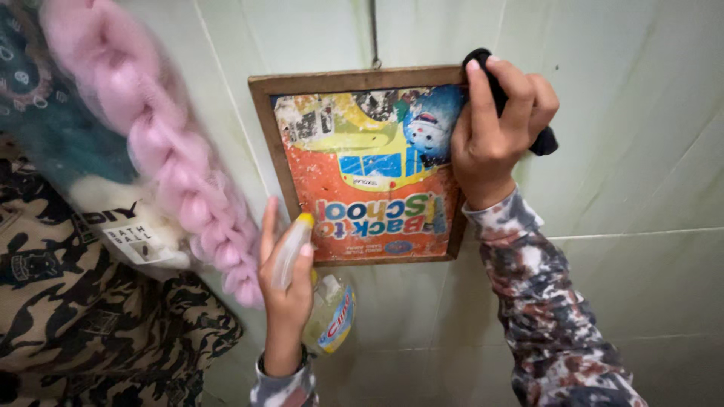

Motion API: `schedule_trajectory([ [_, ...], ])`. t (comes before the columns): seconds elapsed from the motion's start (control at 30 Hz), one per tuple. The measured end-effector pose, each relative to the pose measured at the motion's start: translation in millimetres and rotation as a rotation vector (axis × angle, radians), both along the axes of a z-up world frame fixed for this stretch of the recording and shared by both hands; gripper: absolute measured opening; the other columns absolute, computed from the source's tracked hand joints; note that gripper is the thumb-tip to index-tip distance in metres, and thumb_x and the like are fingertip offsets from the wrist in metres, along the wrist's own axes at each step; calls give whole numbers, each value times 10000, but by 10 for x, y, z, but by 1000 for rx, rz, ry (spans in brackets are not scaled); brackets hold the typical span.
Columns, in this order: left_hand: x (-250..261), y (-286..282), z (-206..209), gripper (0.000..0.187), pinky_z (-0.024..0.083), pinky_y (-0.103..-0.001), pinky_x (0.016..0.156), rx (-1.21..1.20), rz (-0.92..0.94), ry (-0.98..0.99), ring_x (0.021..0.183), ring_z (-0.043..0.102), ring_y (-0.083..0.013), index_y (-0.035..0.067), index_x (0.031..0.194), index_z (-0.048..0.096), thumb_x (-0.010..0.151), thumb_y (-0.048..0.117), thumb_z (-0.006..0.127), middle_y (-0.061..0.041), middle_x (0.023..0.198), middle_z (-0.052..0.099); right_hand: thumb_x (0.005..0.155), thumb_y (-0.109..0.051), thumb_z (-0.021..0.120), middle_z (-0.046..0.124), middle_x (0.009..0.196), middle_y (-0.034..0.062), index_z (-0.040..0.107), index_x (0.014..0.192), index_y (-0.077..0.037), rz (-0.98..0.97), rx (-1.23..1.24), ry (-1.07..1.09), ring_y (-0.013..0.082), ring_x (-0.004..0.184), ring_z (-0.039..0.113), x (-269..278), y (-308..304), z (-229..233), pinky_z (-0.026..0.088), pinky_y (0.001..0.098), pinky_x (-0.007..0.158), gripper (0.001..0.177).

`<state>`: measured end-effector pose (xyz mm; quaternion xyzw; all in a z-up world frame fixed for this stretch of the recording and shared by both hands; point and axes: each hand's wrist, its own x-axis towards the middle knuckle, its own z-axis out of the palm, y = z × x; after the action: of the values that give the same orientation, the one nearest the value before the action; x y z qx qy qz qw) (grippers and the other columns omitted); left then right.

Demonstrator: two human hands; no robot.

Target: The person sprays a cleaning solution onto a tiled wall and wipes it with a black cloth. They clean around a framed poster and continue wiping the tiles below, focusing on removing visible stains.

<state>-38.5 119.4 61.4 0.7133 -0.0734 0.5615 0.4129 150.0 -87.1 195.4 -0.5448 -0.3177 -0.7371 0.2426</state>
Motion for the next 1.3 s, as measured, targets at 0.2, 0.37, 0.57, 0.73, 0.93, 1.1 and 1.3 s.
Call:
schedule_trajectory([
  [0.2, -21, 127, 28, 357, 465, -325, 1090, -31, -108, 72, 1349, 580, -246, -70, 1256, 666, 985, 134, 555, -236, 1630, 428, 934, 129, 675, 610, 1298, 155, 698, 1313, 40, 4, -44, 94, 341, 1202, 547, -206, 106, 81, 474, 422, 1005, 390],
  [0.37, -28, 158, 13, 365, 519, -286, 945, -28, -153, 95, 1133, 647, -169, -65, 1249, 672, 964, 143, 578, -225, 1631, 409, 945, 109, 670, 603, 1284, 187, 659, 1312, 65, 58, -125, 71, 363, 1170, 588, -414, 504, 146, 508, 445, 996, 371],
  [0.57, -32, 197, -28, 381, 536, -269, 855, -47, -209, 105, 1007, 665, -144, -67, 1255, 670, 942, 132, 584, -229, 1620, 437, 961, 57, 680, 602, 1295, 181, 631, 1323, 58, 154, -180, 30, 351, 1164, 612, -670, 1017, 151, 538, 439, 1006, 366],
  [0.73, -28, 258, -81, 392, 540, -272, 869, -39, -260, 90, 998, 668, -146, -85, 1258, 661, 939, 125, 572, -252, 1613, 441, 925, -16, 681, 597, 1286, 168, 642, 1301, 53, 213, -308, -12, 354, 1149, 614, -779, 1301, 135, 543, 450, 991, 384],
  [0.93, -30, 333, -195, 397, 491, -333, 1052, -13, -298, 48, 1277, 622, -265, -104, 1272, 649, 954, 118, 562, -281, 1605, 436, 918, -79, 659, 599, 1298, 155, 651, 1295, 36, 204, -437, -85, 337, 1163, 617, -787, 1436, 75, 548, 444, 1006, 395],
  [1.1, -50, 384, -269, 407, 402, -384, 1173, 1, -303, 2, 1431, 522, -340, -113, 1273, 641, 977, 153, 554, -301, 1592, 441, 871, -93, 645, 611, 1282, 161, 665, 1277, 46, 236, -538, -48, 342, 1136, 636, -813, 1361, -188, 554, 436, 983, 429],
  [1.3, -150, 434, -384, 455, 398, -389, 1194, -12, -333, -13, 1442, 521, -343, -122, 1289, 623, 981, 202, 537, -302, 1589, 448, 865, -67, 663, 621, 1259, 157, 672, 1257, 43, 298, -628, -14, 337, 1083, 645, -836, 1289, -605, 558, 430, 941, 408],
])
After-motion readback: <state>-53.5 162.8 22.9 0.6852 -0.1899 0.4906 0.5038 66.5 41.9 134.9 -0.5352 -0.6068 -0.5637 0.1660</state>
